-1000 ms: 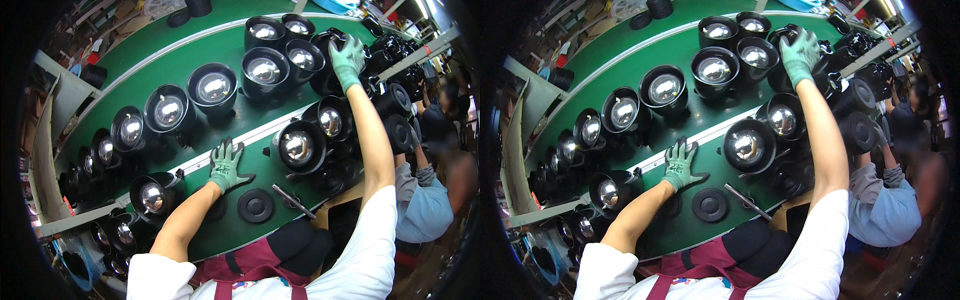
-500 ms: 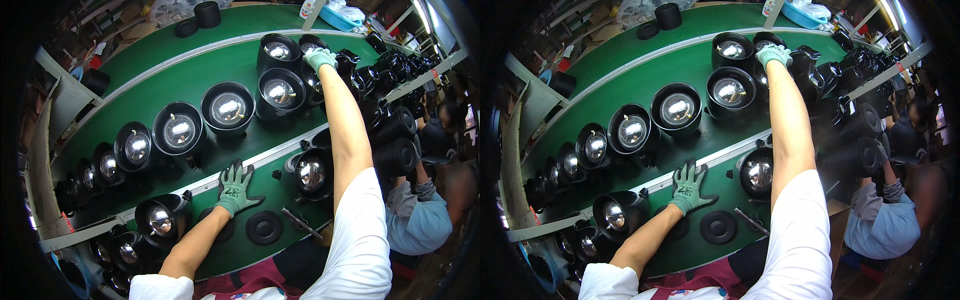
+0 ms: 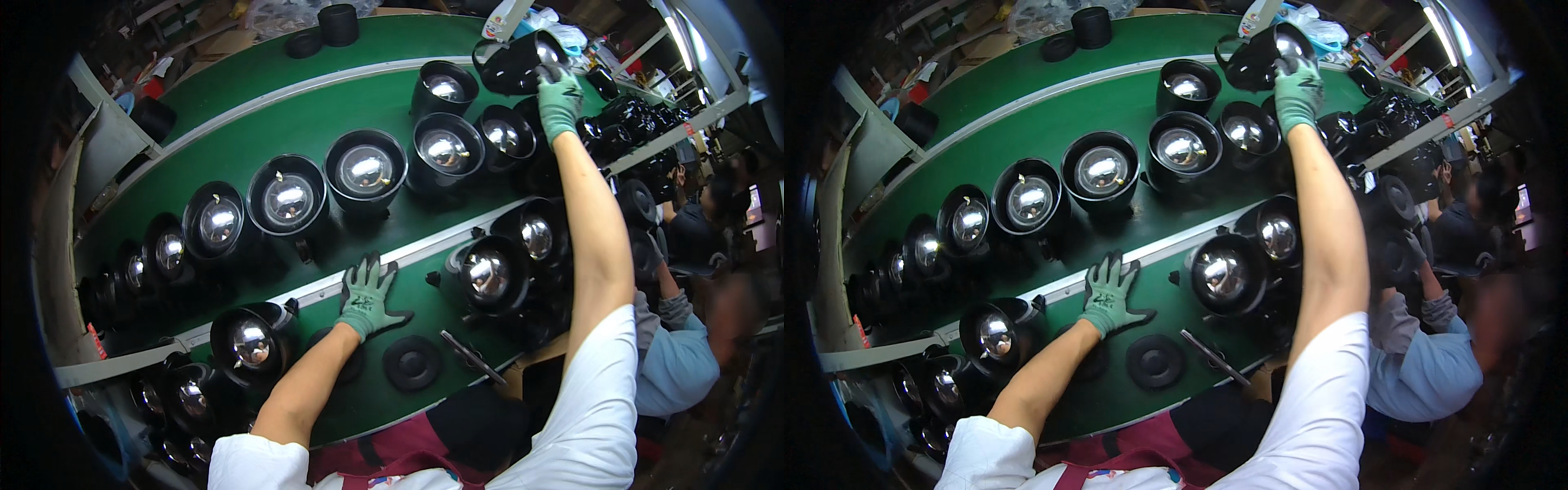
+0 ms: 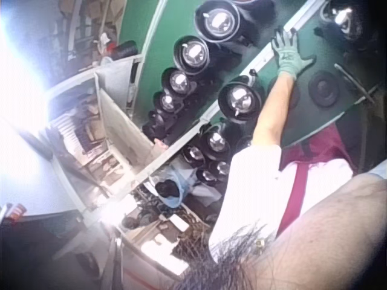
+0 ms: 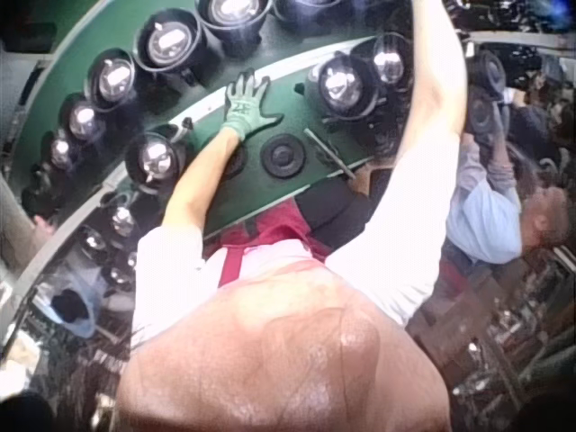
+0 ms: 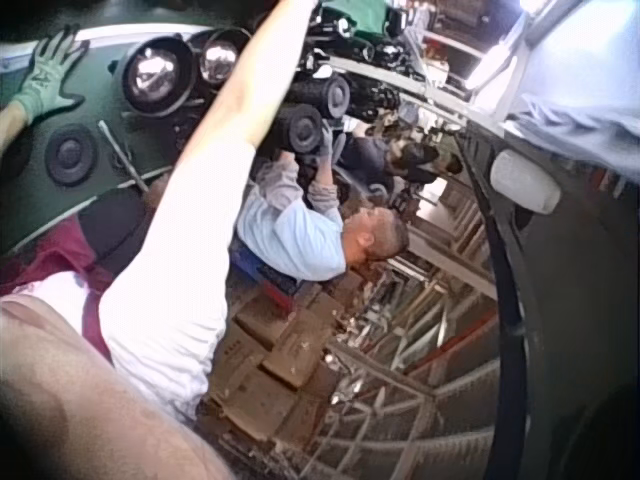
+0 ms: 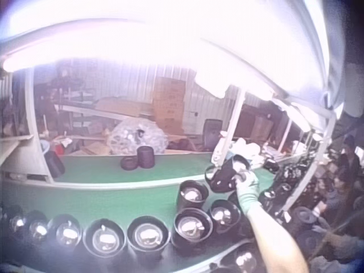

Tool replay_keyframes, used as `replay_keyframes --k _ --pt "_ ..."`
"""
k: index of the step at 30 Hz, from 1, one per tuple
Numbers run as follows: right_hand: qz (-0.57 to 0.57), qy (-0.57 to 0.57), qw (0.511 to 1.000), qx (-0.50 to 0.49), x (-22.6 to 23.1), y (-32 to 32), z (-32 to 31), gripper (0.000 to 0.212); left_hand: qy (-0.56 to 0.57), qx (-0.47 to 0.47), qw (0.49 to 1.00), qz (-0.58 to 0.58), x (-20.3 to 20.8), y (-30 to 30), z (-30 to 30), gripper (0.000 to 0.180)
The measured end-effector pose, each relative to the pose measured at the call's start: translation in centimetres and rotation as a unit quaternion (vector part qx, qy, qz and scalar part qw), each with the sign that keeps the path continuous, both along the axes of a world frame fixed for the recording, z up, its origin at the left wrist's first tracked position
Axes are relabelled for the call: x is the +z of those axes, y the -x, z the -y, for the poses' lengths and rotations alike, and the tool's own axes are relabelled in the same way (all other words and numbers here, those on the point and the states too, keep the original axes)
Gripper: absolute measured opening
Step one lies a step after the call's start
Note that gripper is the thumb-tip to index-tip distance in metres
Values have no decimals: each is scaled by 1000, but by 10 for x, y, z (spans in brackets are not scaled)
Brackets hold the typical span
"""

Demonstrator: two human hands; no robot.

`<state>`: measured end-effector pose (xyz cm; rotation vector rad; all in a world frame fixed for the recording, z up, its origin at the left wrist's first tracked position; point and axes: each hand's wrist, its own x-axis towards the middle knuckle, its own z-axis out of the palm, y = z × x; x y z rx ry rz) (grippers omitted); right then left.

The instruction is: The person repeatedly picks up black kettle bodies and circular bases from a green workbench, aligns them, and presses them together. The assembled units are then placed into a cardboard box. The process is repeated for multiple items.

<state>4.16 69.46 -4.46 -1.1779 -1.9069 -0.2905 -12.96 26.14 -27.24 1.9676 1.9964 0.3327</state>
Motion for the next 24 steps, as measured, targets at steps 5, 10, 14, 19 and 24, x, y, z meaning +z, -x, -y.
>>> replay_keyframes --k 5,10,14,19,24 --pt "-299 96 931 185 76 -76 101 24 -64 1 998 -11 -12 0 6 113" --pt "-312 229 909 154 132 -177 291 34 45 28 998 -18 13 1 -3 102" --pt "-200 351 912 69 147 -211 430 28 -207 225 933 189 89 -24 15 65" --pt "-69 525 848 -9 120 -248 537 31 -266 -156 865 396 192 -79 166 69" --pt "-75 602 792 -68 56 -277 589 33 -156 -263 919 250 220 -118 264 82"
